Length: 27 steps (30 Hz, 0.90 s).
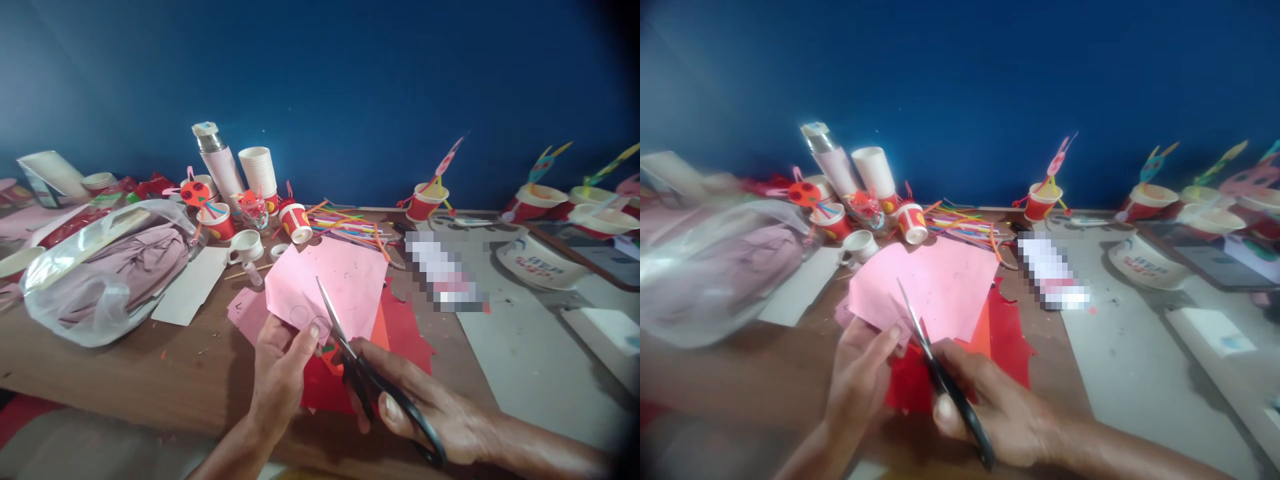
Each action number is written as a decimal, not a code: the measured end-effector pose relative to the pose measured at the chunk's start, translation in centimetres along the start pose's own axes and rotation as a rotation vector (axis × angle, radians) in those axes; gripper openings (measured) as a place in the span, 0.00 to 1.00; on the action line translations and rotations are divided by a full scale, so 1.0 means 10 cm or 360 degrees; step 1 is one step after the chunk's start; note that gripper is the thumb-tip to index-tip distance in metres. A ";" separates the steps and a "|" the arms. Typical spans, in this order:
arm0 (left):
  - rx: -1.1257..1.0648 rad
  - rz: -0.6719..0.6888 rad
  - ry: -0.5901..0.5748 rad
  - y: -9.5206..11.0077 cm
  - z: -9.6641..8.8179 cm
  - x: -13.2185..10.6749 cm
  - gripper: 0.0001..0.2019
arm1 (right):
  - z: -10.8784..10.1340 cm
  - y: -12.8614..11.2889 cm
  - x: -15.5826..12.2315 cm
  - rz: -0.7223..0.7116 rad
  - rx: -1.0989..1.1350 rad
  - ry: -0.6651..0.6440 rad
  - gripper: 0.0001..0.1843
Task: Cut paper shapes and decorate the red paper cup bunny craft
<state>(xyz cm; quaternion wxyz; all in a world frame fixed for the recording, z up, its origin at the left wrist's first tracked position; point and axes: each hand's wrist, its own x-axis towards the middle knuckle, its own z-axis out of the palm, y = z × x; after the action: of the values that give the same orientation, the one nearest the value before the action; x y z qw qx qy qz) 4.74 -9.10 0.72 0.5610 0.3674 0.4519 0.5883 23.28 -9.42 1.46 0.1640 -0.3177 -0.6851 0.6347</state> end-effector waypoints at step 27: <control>-0.0150 0.0001 -0.0055 -0.02 0.02 0.04 0.02 | 0.05 0.02 0.09 -0.0003 0.0194 0.0042 0.09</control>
<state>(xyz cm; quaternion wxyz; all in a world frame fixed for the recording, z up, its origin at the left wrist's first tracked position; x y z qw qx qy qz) 4.93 -8.69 0.57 0.5852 0.3508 0.4138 0.6027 22.32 -9.27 1.00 0.1925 -0.3148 -0.6434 0.6708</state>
